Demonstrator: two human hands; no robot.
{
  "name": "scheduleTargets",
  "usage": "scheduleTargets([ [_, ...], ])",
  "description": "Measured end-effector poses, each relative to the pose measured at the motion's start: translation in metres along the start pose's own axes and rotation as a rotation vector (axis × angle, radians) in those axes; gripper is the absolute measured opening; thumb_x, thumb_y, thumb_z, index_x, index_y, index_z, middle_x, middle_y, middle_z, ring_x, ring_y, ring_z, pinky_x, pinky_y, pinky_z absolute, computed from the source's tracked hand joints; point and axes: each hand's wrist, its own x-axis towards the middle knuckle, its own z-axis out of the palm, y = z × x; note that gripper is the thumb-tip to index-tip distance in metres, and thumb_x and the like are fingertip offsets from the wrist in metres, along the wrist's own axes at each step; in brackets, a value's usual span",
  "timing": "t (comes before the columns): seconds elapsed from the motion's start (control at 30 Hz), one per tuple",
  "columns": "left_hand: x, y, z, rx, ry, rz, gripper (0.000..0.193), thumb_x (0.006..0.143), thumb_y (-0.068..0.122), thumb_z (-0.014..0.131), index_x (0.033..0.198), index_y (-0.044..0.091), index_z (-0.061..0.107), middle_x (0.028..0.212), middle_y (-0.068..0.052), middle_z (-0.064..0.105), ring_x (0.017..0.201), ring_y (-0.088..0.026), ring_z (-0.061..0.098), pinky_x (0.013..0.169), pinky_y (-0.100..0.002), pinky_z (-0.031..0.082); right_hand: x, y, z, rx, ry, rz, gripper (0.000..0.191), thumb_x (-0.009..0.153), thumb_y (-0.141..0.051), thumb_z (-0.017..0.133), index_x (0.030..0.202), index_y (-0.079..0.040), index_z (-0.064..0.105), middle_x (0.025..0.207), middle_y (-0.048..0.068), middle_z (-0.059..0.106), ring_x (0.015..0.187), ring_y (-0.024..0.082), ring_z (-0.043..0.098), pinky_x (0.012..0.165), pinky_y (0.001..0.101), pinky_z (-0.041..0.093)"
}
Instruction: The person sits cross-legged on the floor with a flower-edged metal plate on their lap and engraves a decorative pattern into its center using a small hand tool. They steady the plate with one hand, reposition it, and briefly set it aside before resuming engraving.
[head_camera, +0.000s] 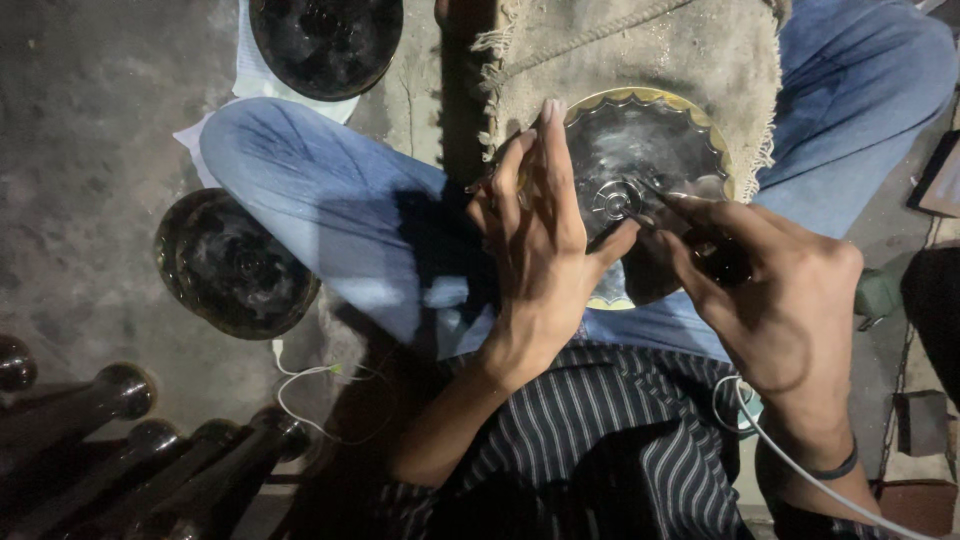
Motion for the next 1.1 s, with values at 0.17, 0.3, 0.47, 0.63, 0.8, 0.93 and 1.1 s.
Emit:
scheduleTargets([
  [0.17,0.001,-0.002,0.003,-0.010,0.005,0.000,0.124,0.079,0.030,0.092,0.164,0.004,0.006,0.160,-0.019,0.049,0.152,-0.031,0.031,0.118,-0.059,0.025,0.004,-0.003,0.000,-0.018,-0.030,0.011,0.028,0.093,-0.013,0.081,0.119,-0.005,0.075,0.097,0.014,0.075,0.079,0.022,0.075,0.066,0.0316,0.056],
  [0.3,0.001,-0.003,0.005,0.003,0.004,-0.014,0.124,0.079,0.030,0.093,0.163,0.005,0.006,0.156,-0.019,0.052,0.152,-0.031,0.031,0.118,-0.059,0.024,0.007,-0.005,-0.001,-0.011,-0.024,-0.019,0.026,0.090,-0.012,0.080,0.114,-0.003,0.074,0.097,0.014,0.075,0.080,0.023,0.075,0.065,0.0316,0.056],
  [0.47,0.001,-0.004,0.003,0.008,-0.007,-0.007,0.124,0.079,0.031,0.093,0.163,0.004,0.006,0.155,-0.021,0.052,0.152,-0.032,0.030,0.120,-0.058,0.023,0.007,-0.007,0.000,-0.034,-0.032,-0.017,0.026,0.093,-0.014,0.081,0.116,-0.004,0.074,0.098,0.014,0.074,0.080,0.023,0.075,0.067,0.0326,0.055],
  [0.63,0.002,-0.003,0.002,-0.009,-0.007,-0.023,0.124,0.078,0.029,0.092,0.163,0.004,0.006,0.157,-0.020,0.051,0.153,-0.032,0.030,0.120,-0.058,0.023,0.008,-0.009,0.000,-0.087,-0.030,-0.053,0.028,0.087,-0.011,0.082,0.113,-0.003,0.074,0.095,0.015,0.074,0.077,0.027,0.074,0.064,0.0358,0.055],
  [0.8,0.002,-0.003,0.001,-0.015,-0.021,-0.023,0.125,0.077,0.027,0.093,0.163,0.004,0.005,0.157,-0.020,0.050,0.152,-0.032,0.030,0.119,-0.058,0.024,0.010,-0.009,-0.001,-0.075,-0.054,-0.062,0.031,0.083,-0.010,0.081,0.112,-0.003,0.073,0.093,0.014,0.074,0.074,0.026,0.073,0.062,0.0350,0.055],
  [0.93,0.002,-0.003,0.001,-0.003,-0.040,-0.027,0.126,0.077,0.026,0.093,0.163,0.003,0.004,0.157,-0.021,0.050,0.152,-0.033,0.031,0.118,-0.058,0.025,0.010,-0.009,0.001,-0.072,-0.041,-0.059,0.029,0.089,-0.013,0.081,0.115,-0.005,0.073,0.096,0.012,0.074,0.075,0.024,0.074,0.063,0.0326,0.055],
  [1.1,0.002,-0.003,0.001,-0.008,-0.034,-0.019,0.127,0.077,0.026,0.093,0.163,0.003,0.003,0.158,-0.022,0.049,0.153,-0.034,0.030,0.120,-0.059,0.024,0.008,-0.015,0.001,-0.120,-0.032,-0.055,0.023,0.091,-0.013,0.082,0.112,-0.005,0.074,0.091,0.013,0.073,0.071,0.026,0.071,0.060,0.0355,0.052],
])
